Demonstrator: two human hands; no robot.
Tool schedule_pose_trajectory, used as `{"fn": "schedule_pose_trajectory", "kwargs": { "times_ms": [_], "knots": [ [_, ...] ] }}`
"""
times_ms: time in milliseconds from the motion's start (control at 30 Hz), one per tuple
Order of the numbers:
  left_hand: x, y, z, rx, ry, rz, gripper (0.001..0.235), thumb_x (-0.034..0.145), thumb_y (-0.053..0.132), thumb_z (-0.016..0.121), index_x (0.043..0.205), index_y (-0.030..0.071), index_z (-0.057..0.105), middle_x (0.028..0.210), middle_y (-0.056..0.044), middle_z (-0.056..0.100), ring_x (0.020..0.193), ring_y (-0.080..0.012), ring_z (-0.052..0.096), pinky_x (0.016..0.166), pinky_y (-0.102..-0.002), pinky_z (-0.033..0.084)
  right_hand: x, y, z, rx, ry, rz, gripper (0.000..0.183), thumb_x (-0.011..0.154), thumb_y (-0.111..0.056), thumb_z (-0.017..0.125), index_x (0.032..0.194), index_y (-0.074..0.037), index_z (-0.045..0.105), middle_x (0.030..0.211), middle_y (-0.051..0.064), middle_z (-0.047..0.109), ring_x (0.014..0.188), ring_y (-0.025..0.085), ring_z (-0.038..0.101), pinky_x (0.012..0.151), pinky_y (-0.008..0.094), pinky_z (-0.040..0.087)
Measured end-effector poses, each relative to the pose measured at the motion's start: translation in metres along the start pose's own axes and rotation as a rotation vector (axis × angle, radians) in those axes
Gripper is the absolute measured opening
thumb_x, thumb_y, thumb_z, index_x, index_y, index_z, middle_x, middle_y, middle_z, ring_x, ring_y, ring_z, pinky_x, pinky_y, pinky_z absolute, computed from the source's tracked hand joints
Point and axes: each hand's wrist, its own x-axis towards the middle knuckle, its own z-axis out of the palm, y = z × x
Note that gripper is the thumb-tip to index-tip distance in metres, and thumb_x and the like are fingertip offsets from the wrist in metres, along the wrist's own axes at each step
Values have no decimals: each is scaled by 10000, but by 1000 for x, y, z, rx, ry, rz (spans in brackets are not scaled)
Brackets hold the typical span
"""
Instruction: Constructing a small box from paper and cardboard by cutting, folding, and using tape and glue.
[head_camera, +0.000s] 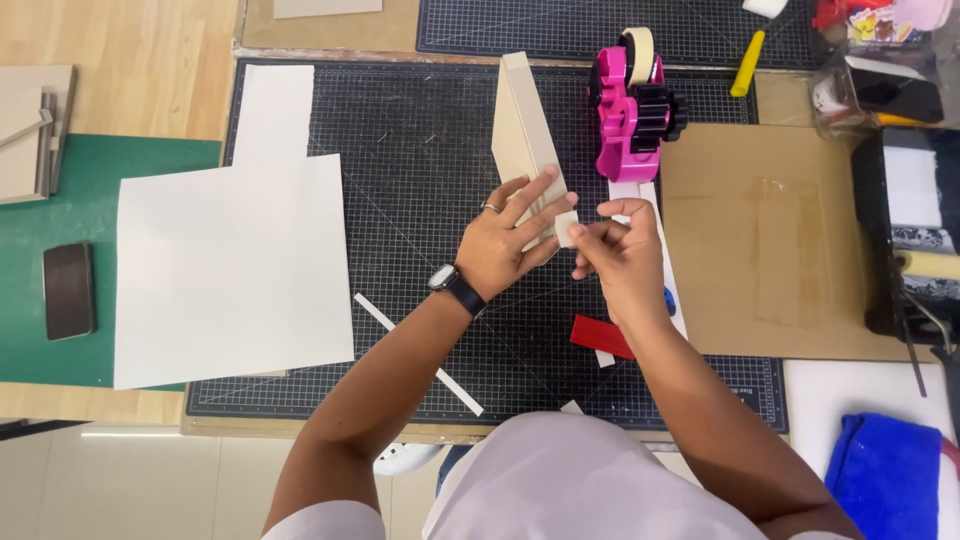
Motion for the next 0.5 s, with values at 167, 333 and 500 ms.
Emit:
{"fn": "schedule_pose_trajectory", "kwargs": {
  "times_ms": [167, 333, 500],
  "knots": [
    [1, 3, -6, -9, -22, -13, 436, 987, 360, 707, 1415, 312, 638, 1526, -33, 523, 1302, -390, 579, 979, -414, 635, 4, 2, 0, -30, 12, -3, 390, 959, -45, 739, 1181, -15, 420, 796, 162, 655, 602, 132, 621, 465, 275, 587],
    [0, 1, -4, -5, -45, -20, 453, 993, 373, 693, 1437, 339, 609, 1535, -11, 502, 1309, -399, 566, 957, -416, 654, 5, 1, 1, -23, 14, 13, 404, 944, -57, 759, 1171, -28, 426, 796, 182, 666, 607, 117, 615, 459, 261, 574],
    [-1, -2, -3, -3, -59, -7, 463, 1002, 370, 686, 1455, 345, 594, 1546, -6, 488, 1320, -402, 557, 957, -427, 651, 7, -2, 1, -72, 18, 0, 381, 935, -29, 753, 1146, -24, 436, 771, 200, 674, 572, 107, 598, 428, 247, 546]
  ]
}}
